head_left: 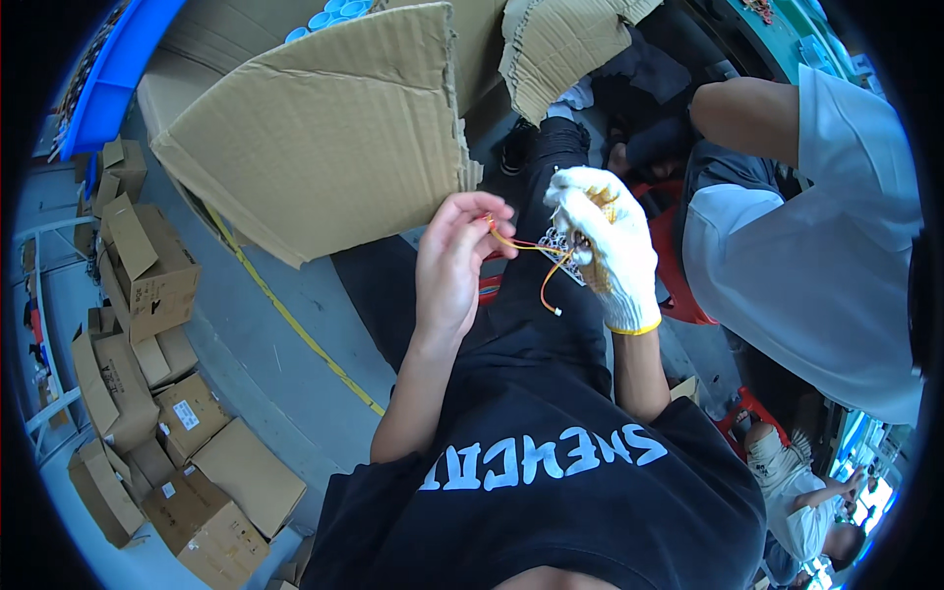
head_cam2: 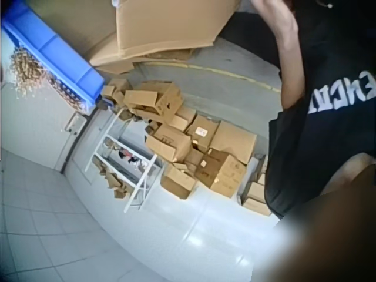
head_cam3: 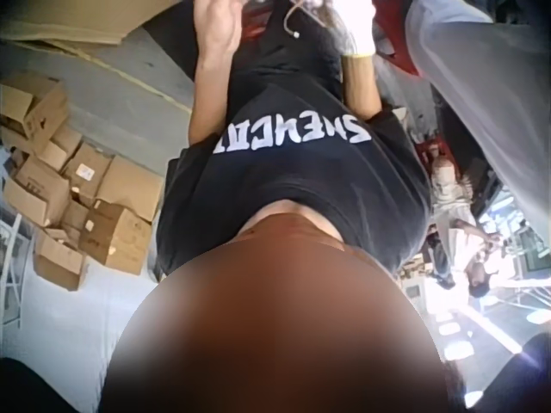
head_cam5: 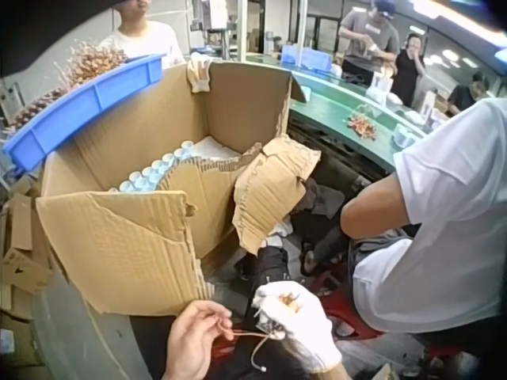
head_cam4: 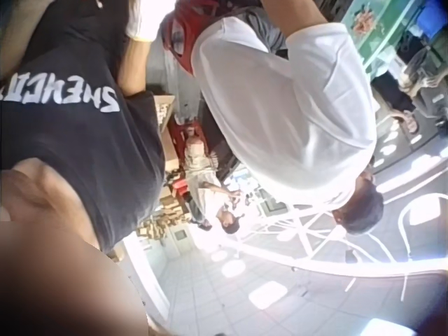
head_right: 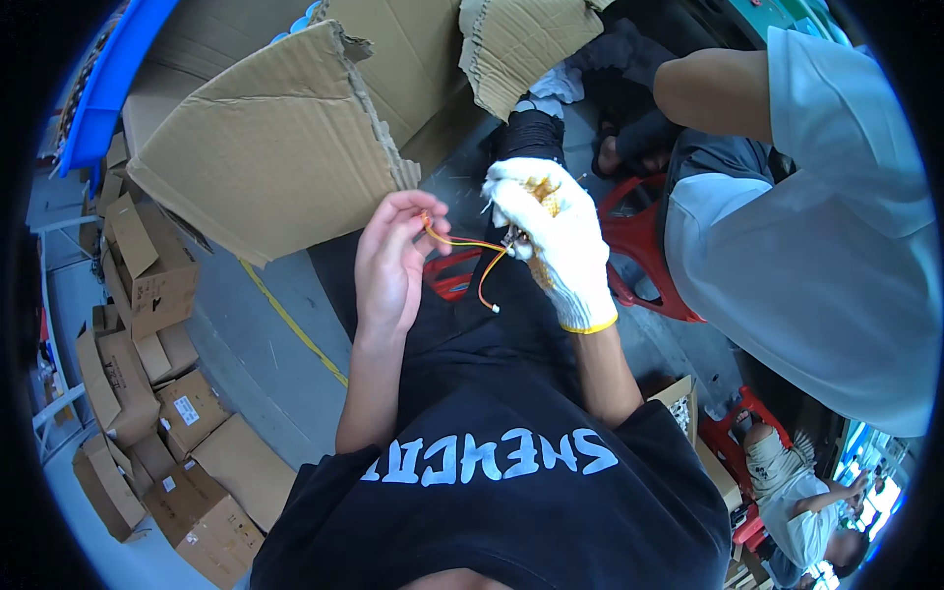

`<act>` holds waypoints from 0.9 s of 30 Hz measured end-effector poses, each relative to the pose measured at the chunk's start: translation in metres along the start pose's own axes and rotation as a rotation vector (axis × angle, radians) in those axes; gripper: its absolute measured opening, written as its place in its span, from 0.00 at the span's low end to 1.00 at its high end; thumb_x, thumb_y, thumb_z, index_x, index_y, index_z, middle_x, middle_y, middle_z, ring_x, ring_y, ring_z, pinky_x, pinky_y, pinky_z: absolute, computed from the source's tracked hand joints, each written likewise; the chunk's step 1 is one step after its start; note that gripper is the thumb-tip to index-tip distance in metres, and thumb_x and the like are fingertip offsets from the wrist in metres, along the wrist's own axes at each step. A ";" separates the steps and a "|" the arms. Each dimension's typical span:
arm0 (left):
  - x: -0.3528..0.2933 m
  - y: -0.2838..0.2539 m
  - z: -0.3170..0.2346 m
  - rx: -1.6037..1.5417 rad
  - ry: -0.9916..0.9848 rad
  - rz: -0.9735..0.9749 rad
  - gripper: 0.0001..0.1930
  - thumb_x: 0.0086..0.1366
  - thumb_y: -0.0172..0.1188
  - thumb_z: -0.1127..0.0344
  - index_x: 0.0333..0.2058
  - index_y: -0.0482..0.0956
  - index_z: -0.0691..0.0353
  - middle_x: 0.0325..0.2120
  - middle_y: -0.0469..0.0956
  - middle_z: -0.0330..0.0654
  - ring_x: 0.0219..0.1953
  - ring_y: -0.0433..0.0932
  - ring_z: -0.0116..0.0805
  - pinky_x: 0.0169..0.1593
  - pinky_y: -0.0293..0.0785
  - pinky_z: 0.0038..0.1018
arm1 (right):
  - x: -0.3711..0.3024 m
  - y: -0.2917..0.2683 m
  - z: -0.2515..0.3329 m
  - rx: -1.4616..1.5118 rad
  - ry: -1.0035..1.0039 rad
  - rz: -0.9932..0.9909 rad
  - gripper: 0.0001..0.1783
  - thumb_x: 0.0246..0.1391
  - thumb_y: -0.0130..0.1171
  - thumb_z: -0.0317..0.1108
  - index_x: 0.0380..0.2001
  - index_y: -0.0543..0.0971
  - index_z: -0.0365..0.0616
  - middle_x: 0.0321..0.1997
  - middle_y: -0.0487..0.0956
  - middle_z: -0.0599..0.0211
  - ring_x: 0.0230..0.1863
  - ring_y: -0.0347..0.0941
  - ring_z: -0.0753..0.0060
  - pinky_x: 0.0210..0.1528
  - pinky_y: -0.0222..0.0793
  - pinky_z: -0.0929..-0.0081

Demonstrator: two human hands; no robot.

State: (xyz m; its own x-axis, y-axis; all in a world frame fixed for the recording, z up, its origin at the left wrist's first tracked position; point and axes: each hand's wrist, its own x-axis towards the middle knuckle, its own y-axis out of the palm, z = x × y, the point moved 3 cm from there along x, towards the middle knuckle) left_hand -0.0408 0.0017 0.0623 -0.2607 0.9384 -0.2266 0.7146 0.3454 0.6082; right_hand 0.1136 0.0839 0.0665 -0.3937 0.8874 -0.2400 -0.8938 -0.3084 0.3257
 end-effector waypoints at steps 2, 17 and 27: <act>-0.001 -0.010 0.003 -0.151 0.023 0.150 0.07 0.66 0.50 0.69 0.39 0.72 0.66 0.30 0.73 0.40 0.32 0.71 0.22 0.34 0.69 0.19 | 0.001 -0.005 -0.002 0.057 0.030 -0.043 0.15 0.50 0.63 0.29 0.42 0.76 0.39 0.33 0.79 0.68 0.32 0.75 0.81 0.35 0.69 0.87; 0.008 0.023 0.014 0.550 0.141 0.003 0.10 0.63 0.58 0.67 0.39 0.74 0.67 0.22 0.72 0.32 0.27 0.67 0.15 0.34 0.63 0.13 | 0.005 0.004 0.007 0.140 -0.071 -0.026 0.16 0.55 0.59 0.33 0.46 0.75 0.39 0.42 0.78 0.65 0.42 0.74 0.79 0.43 0.68 0.83; 0.002 0.028 -0.013 0.912 0.329 0.007 0.08 0.60 0.61 0.68 0.35 0.78 0.66 0.15 0.68 0.32 0.19 0.62 0.15 0.25 0.60 0.16 | 0.000 0.009 0.011 -0.313 -0.214 0.123 0.17 0.53 0.61 0.32 0.47 0.76 0.38 0.39 0.80 0.65 0.37 0.76 0.77 0.38 0.70 0.83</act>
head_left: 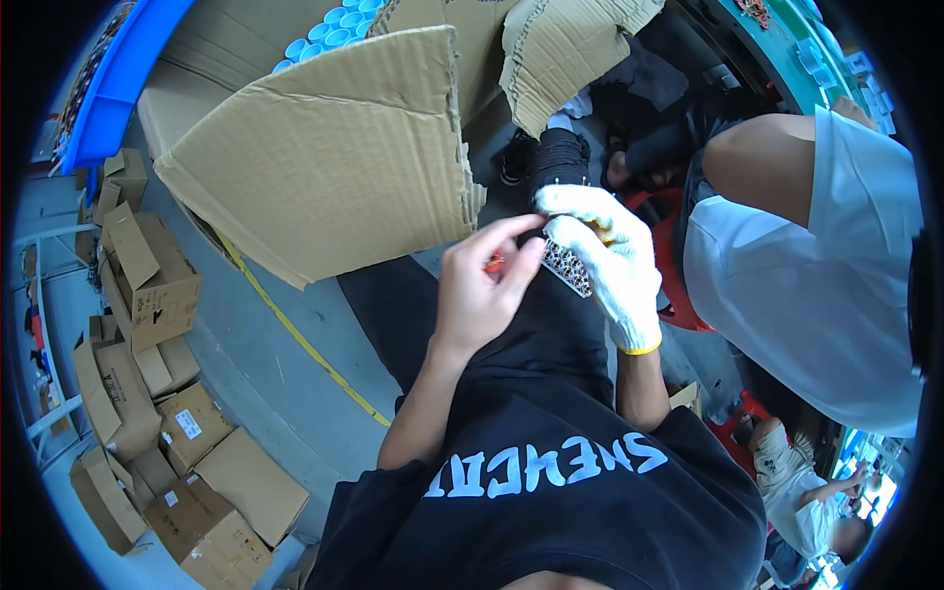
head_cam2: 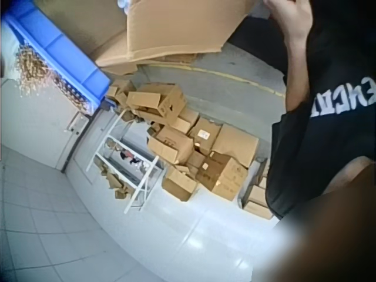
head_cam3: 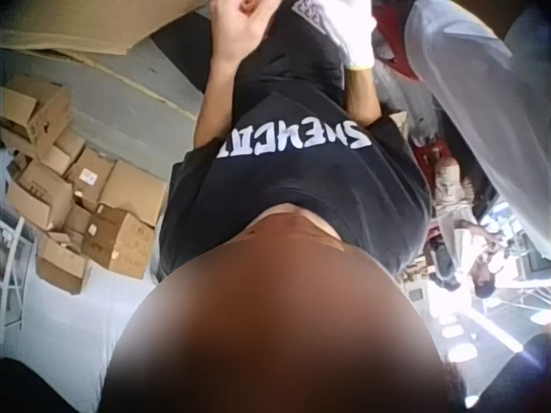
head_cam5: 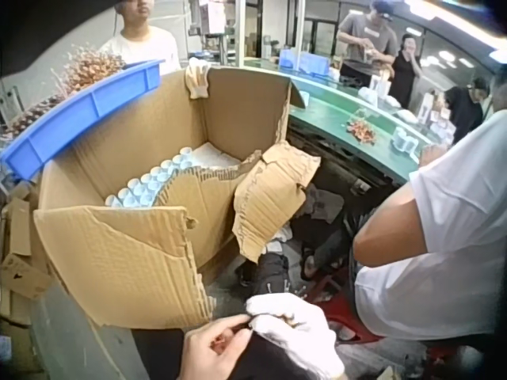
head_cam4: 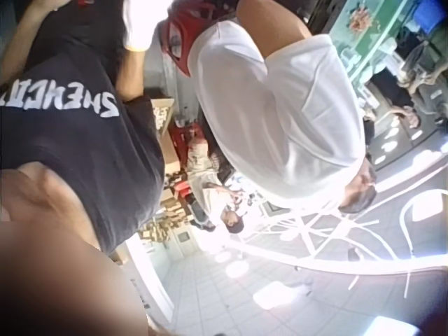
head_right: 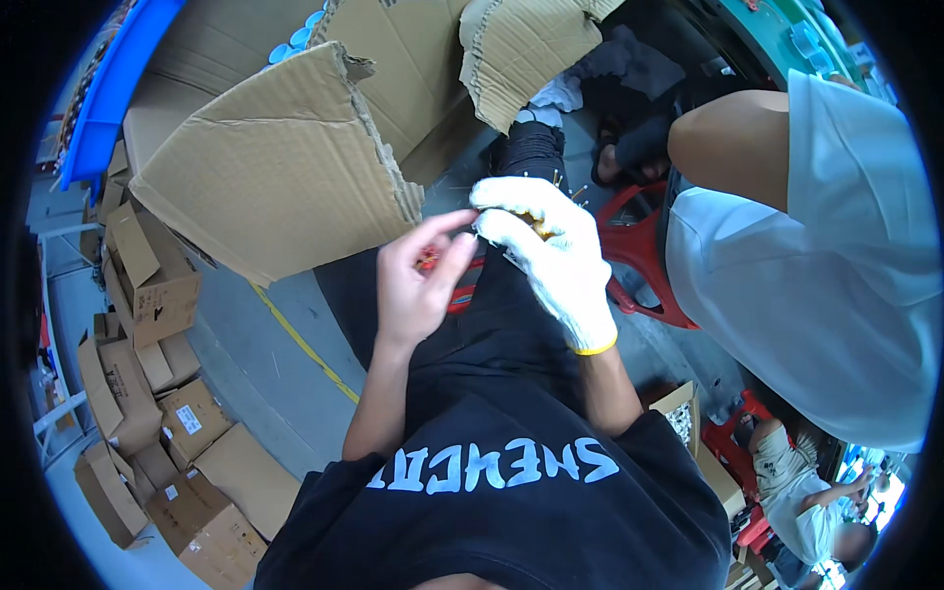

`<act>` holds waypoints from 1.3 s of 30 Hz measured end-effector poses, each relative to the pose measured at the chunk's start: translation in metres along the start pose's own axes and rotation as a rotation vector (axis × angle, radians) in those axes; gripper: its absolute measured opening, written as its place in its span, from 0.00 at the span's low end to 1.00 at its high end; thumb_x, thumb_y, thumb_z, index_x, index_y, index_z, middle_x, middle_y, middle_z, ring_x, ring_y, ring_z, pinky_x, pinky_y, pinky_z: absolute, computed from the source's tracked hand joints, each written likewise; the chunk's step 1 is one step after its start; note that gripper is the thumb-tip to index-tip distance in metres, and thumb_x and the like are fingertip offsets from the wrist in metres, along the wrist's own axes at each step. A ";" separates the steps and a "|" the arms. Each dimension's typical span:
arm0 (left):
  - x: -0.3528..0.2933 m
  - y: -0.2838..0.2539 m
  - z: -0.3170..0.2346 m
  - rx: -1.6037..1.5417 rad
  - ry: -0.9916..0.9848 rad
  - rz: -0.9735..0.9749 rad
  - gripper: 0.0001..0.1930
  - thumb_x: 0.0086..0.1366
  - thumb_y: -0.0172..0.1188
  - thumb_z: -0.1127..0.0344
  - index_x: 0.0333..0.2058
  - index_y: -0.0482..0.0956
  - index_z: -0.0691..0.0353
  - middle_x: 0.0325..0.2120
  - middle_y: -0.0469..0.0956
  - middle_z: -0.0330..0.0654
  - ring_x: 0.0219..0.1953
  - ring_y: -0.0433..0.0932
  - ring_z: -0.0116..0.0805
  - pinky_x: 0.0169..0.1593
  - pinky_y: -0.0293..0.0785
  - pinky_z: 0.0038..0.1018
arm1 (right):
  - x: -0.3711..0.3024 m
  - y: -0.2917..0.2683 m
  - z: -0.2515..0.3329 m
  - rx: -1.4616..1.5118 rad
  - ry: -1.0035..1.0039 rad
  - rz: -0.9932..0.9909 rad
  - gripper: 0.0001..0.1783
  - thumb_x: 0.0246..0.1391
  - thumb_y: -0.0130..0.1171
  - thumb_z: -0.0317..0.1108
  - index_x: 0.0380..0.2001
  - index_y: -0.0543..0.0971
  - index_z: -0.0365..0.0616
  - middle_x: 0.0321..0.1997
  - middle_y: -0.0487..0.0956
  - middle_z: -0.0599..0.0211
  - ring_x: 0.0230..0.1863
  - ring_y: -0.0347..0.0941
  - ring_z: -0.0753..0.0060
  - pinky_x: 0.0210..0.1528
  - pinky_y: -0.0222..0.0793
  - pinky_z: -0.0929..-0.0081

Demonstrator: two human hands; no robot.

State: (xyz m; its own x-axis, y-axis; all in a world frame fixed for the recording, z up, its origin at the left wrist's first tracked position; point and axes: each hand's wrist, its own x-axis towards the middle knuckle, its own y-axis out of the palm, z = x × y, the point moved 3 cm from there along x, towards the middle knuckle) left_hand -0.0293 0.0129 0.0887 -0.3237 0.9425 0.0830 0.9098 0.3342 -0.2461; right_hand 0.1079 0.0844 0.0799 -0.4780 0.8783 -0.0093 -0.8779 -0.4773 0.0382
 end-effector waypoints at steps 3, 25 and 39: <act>0.003 -0.013 -0.007 -0.008 -0.042 -0.042 0.07 0.60 0.62 0.68 0.33 0.78 0.66 0.14 0.67 0.34 0.17 0.63 0.17 0.22 0.57 0.18 | 0.001 -0.002 0.013 -0.069 0.023 0.055 0.17 0.52 0.63 0.33 0.45 0.77 0.38 0.35 0.81 0.64 0.33 0.77 0.76 0.35 0.70 0.82; 0.014 -0.003 0.002 -0.048 -0.096 0.253 0.09 0.66 0.54 0.67 0.31 0.74 0.68 0.25 0.73 0.33 0.27 0.68 0.17 0.33 0.65 0.17 | 0.000 -0.004 0.026 -0.413 -0.255 0.224 0.20 0.40 0.72 0.33 0.33 0.73 0.37 0.30 0.76 0.65 0.29 0.73 0.80 0.31 0.67 0.82; -0.006 0.000 0.043 -0.057 -0.159 -0.130 0.12 0.69 0.49 0.65 0.33 0.77 0.66 0.15 0.65 0.27 0.17 0.56 0.13 0.21 0.51 0.15 | 0.009 -0.010 -0.004 -0.274 0.001 0.186 0.14 0.44 0.69 0.27 0.32 0.73 0.38 0.31 0.79 0.64 0.31 0.75 0.79 0.35 0.69 0.82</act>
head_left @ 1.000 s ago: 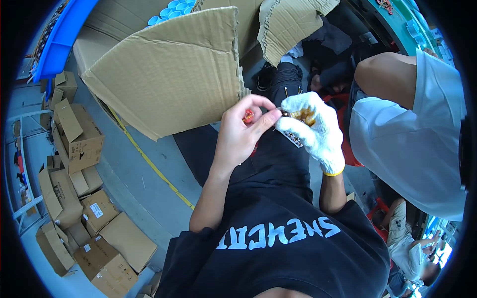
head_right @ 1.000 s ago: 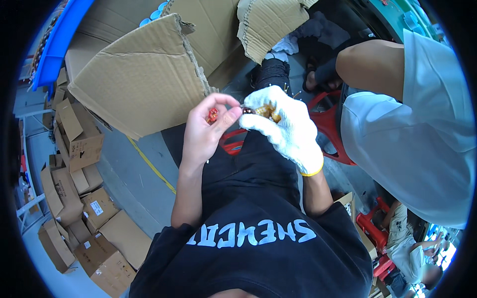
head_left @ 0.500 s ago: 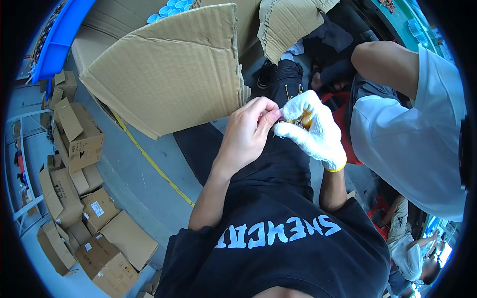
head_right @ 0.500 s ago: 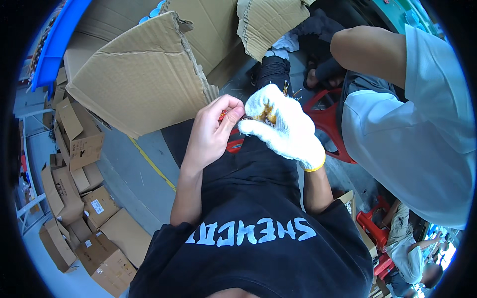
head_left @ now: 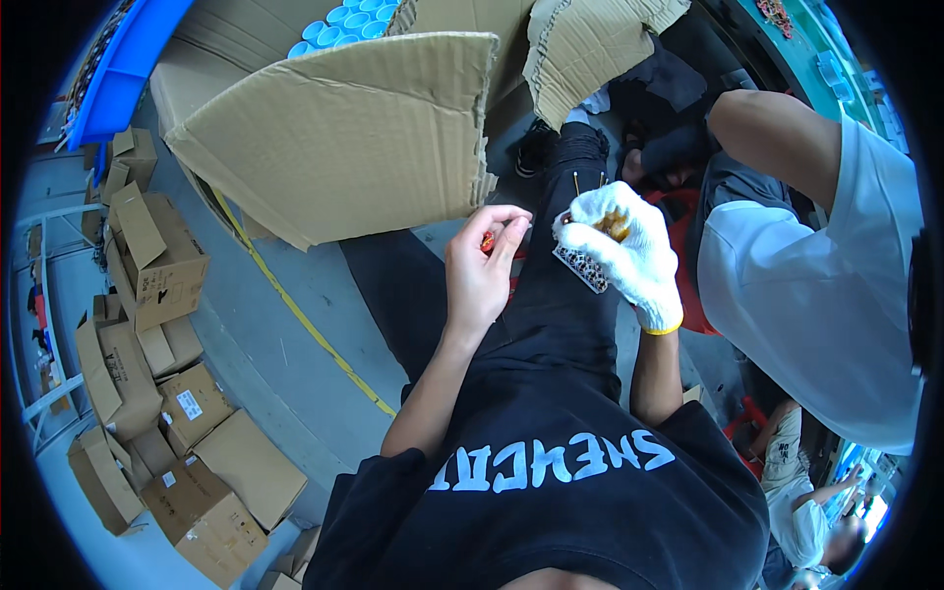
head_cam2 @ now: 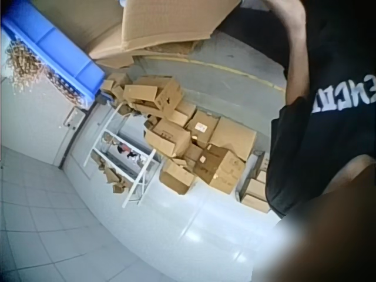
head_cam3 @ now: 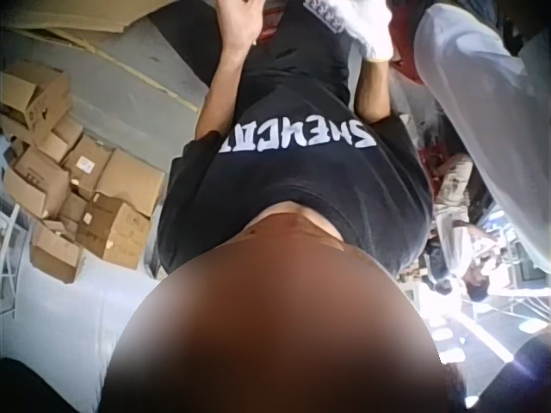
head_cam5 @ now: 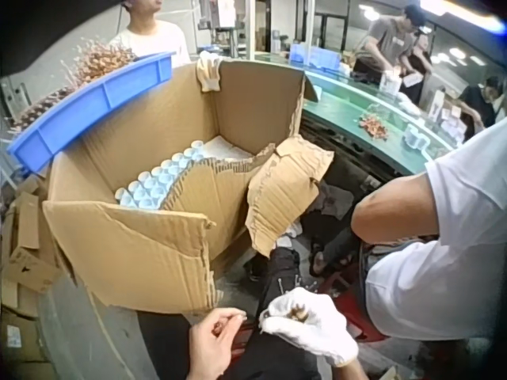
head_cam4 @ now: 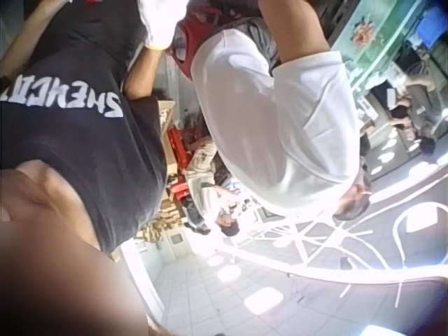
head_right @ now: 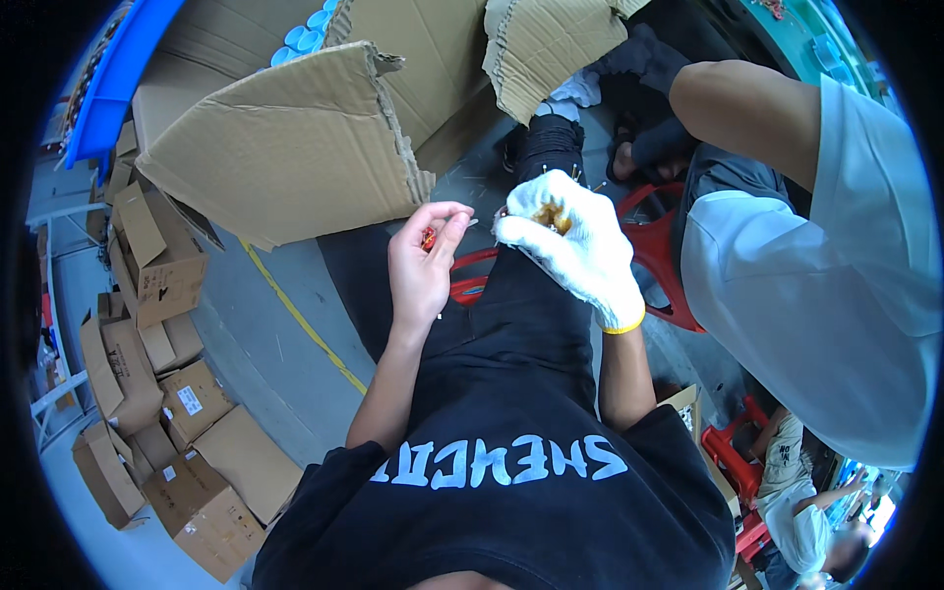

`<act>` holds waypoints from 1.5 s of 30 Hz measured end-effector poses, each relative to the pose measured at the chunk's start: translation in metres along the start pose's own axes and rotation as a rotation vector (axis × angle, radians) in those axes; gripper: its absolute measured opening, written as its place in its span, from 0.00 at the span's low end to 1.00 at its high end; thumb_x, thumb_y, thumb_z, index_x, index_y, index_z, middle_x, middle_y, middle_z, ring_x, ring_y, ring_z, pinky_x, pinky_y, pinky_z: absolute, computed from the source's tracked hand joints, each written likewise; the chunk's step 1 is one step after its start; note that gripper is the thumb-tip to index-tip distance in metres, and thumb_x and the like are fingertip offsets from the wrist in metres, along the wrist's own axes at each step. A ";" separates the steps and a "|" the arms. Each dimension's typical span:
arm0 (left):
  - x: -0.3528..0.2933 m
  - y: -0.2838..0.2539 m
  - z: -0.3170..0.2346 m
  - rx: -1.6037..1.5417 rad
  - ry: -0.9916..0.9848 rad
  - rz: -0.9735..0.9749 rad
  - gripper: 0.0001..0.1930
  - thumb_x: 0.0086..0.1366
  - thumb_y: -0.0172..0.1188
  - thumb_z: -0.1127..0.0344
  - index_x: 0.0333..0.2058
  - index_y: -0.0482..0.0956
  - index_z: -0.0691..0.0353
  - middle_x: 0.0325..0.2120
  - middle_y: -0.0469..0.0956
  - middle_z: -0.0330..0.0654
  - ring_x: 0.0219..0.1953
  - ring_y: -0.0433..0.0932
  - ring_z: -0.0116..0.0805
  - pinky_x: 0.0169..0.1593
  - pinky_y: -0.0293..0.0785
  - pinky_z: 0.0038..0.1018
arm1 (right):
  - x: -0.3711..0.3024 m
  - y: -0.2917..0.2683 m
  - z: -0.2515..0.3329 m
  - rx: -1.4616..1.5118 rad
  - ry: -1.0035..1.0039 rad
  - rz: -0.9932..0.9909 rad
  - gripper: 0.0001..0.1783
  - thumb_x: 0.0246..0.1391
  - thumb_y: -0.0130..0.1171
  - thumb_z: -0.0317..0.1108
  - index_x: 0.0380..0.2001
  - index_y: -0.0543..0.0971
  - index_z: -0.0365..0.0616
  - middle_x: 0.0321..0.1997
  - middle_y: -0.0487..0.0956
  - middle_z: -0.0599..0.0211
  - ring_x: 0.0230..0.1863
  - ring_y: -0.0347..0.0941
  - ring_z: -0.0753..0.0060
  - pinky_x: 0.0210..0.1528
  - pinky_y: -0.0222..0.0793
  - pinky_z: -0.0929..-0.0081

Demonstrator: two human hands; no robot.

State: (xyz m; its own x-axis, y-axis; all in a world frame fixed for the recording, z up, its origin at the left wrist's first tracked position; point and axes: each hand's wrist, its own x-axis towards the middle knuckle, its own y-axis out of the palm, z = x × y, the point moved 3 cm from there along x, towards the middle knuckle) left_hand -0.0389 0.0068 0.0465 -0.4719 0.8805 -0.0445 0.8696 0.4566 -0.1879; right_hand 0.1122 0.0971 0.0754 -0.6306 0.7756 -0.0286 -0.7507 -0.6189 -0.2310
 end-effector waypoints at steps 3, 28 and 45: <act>-0.003 0.000 -0.001 0.012 -0.036 0.017 0.12 0.70 0.47 0.63 0.35 0.76 0.65 0.17 0.65 0.28 0.18 0.58 0.13 0.21 0.53 0.15 | -0.001 0.002 -0.007 0.137 0.103 -0.082 0.13 0.45 0.67 0.26 0.32 0.74 0.37 0.31 0.80 0.64 0.32 0.76 0.79 0.36 0.70 0.82; 0.013 -0.083 -0.128 -0.470 0.148 0.207 0.10 0.69 0.48 0.65 0.45 0.64 0.63 0.22 0.63 0.32 0.16 0.60 0.16 0.19 0.57 0.15 | -0.026 -0.018 -0.002 0.512 -0.011 -0.194 0.27 0.48 0.64 0.34 0.50 0.67 0.40 0.43 0.77 0.60 0.41 0.75 0.71 0.45 0.71 0.75; 0.437 -0.251 -0.300 0.564 0.305 -0.397 0.21 0.66 0.48 0.60 0.50 0.69 0.72 0.46 0.75 0.52 0.43 0.77 0.43 0.48 0.73 0.39 | -0.010 -0.027 -0.085 -0.688 0.444 -0.155 0.43 0.35 0.71 0.47 0.54 0.67 0.42 0.48 0.73 0.50 0.46 0.73 0.49 0.48 0.69 0.61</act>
State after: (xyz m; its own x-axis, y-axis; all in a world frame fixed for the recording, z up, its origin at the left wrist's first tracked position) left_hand -0.4196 0.3149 0.3686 -0.6020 0.6967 0.3901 0.3973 0.6851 -0.6106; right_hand 0.1554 0.1168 -0.0012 -0.2858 0.9118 -0.2950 -0.4441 -0.3988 -0.8023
